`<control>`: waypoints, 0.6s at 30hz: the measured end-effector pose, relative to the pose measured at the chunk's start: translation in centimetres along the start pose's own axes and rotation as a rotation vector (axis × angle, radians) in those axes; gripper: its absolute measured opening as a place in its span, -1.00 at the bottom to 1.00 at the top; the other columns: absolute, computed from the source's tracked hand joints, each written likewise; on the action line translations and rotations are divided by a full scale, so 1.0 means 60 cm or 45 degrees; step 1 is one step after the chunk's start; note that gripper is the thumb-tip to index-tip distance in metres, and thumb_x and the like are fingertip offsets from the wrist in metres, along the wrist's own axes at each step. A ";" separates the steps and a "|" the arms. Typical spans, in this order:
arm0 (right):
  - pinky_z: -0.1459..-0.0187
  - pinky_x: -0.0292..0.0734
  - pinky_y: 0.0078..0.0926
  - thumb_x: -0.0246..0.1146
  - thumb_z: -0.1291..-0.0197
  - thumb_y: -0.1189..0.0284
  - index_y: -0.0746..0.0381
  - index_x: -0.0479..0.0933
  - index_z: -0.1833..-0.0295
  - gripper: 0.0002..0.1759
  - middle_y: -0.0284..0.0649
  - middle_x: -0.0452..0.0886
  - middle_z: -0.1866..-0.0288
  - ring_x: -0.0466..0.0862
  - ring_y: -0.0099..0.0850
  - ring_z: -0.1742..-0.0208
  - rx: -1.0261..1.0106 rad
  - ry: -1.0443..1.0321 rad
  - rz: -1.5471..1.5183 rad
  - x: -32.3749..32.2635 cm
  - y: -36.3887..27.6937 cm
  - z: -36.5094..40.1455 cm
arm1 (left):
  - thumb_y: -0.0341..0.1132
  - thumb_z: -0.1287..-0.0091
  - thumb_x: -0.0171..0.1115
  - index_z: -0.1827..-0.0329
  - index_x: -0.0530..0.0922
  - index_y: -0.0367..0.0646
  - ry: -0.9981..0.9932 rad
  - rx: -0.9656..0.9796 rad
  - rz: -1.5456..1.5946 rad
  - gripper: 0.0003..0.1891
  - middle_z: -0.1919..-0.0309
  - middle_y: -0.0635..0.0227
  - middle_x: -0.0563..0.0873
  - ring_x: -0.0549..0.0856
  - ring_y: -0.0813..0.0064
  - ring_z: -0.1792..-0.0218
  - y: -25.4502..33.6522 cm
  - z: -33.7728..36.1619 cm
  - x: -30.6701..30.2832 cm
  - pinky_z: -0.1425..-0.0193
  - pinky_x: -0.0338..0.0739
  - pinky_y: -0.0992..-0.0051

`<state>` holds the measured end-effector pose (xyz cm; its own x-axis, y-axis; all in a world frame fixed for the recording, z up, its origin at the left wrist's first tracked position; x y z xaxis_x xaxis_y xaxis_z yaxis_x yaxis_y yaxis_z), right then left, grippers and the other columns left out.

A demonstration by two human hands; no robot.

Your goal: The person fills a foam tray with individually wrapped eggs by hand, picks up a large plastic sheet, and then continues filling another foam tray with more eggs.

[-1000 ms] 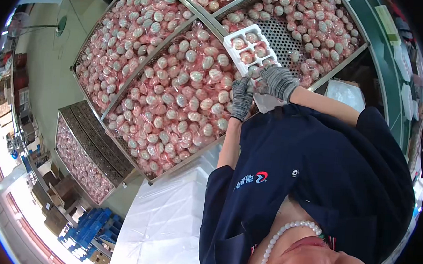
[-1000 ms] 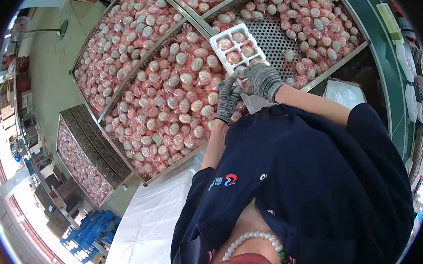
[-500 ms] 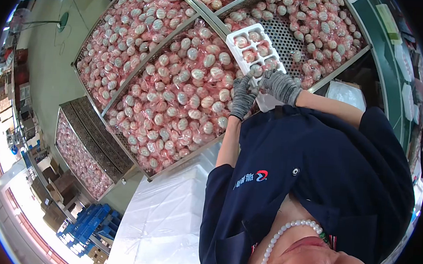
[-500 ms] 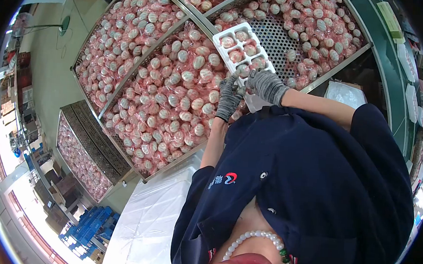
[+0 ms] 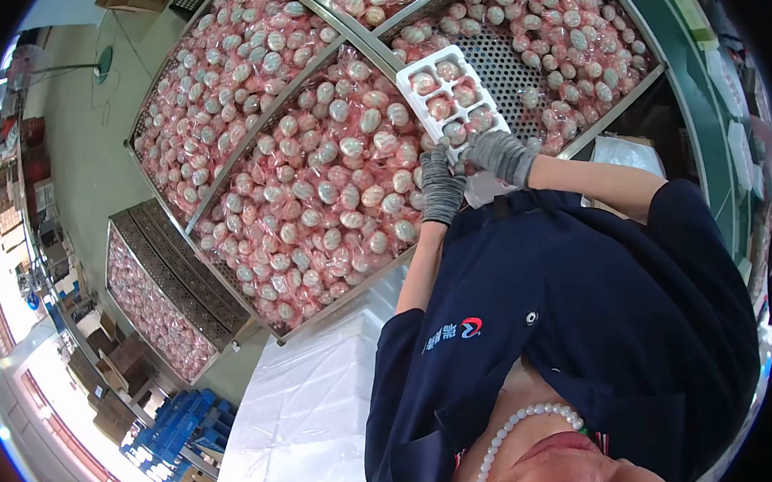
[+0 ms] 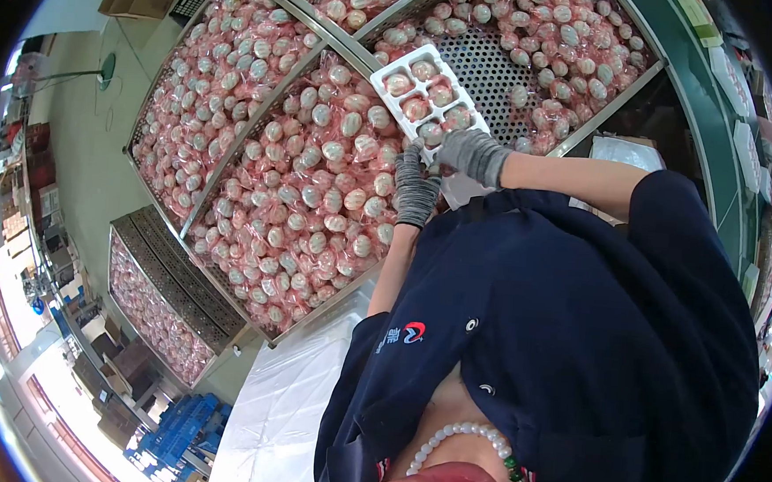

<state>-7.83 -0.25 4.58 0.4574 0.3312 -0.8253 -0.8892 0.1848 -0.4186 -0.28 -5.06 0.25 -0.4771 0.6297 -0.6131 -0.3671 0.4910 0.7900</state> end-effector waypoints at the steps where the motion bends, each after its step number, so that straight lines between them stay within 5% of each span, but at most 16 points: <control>1: 0.50 0.52 -0.29 0.19 0.14 0.41 0.25 0.57 0.39 -0.82 -0.11 0.57 0.48 0.64 -0.19 0.46 -0.012 0.032 0.114 0.006 -0.006 -0.006 | -0.57 -0.01 0.14 -0.15 0.31 -0.23 -0.043 -0.134 0.209 -0.45 0.11 0.10 0.45 0.52 0.21 0.11 -0.018 0.002 0.015 0.05 0.45 0.40; 4: 0.52 0.52 -0.25 0.15 0.10 0.41 0.28 0.56 0.36 -0.81 -0.07 0.59 0.53 0.64 -0.19 0.46 0.001 -0.008 0.182 0.007 -0.018 -0.022 | -0.47 0.07 0.25 -0.10 0.36 -0.25 0.011 -0.085 0.207 -0.43 0.26 0.03 0.46 0.50 0.08 0.28 -0.006 -0.002 -0.002 0.18 0.42 0.26; 8: 0.72 0.41 -0.26 0.03 -0.02 0.44 0.28 0.51 0.28 -0.80 -0.13 0.54 0.64 0.59 -0.24 0.63 0.018 0.312 0.334 -0.015 -0.032 -0.022 | -0.45 0.09 0.24 -0.13 0.31 -0.28 -0.021 0.053 0.007 -0.39 0.24 0.00 0.46 0.52 0.03 0.25 0.022 -0.003 -0.009 0.17 0.43 0.24; 10: 0.74 0.39 -0.26 0.01 -0.03 0.45 0.27 0.51 0.30 -0.81 -0.15 0.53 0.66 0.57 -0.27 0.67 0.034 0.263 0.432 0.011 -0.027 -0.031 | -0.44 0.08 0.24 -0.13 0.30 -0.28 -0.074 0.045 0.000 -0.38 0.23 -0.01 0.46 0.53 0.01 0.24 0.009 -0.010 0.011 0.16 0.43 0.23; 15: 0.69 0.41 -0.21 0.06 -0.05 0.39 0.24 0.46 0.22 -0.79 -0.15 0.54 0.61 0.56 -0.23 0.65 0.104 0.240 0.259 0.028 0.006 -0.050 | -0.44 0.04 0.20 -0.15 0.28 -0.26 -0.134 -0.106 0.464 -0.41 0.15 -0.02 0.46 0.52 0.01 0.17 -0.081 -0.005 0.079 0.06 0.42 0.25; 18: 0.59 0.45 -0.17 0.14 -0.01 0.34 0.24 0.40 0.15 -0.71 -0.10 0.56 0.53 0.61 -0.20 0.52 0.237 -0.059 0.098 0.035 0.013 -0.046 | -0.63 -0.09 0.04 -0.03 0.36 -0.15 -0.054 -0.102 0.401 -0.60 0.18 0.33 0.50 0.55 0.65 0.31 -0.078 0.014 0.058 0.31 0.49 0.65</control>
<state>-7.58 -1.94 1.49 0.3924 0.3923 -0.8320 -0.9055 0.3237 -0.2744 0.48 -4.67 -5.58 -0.5444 0.7684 -0.3365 -0.2687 0.2202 0.9377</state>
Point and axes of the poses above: each hand's wrist, its own z-axis away from the middle knuckle, its own x-axis out of the palm, y = z × x, the point moved 8 cm from there along -z, towards the middle knuckle
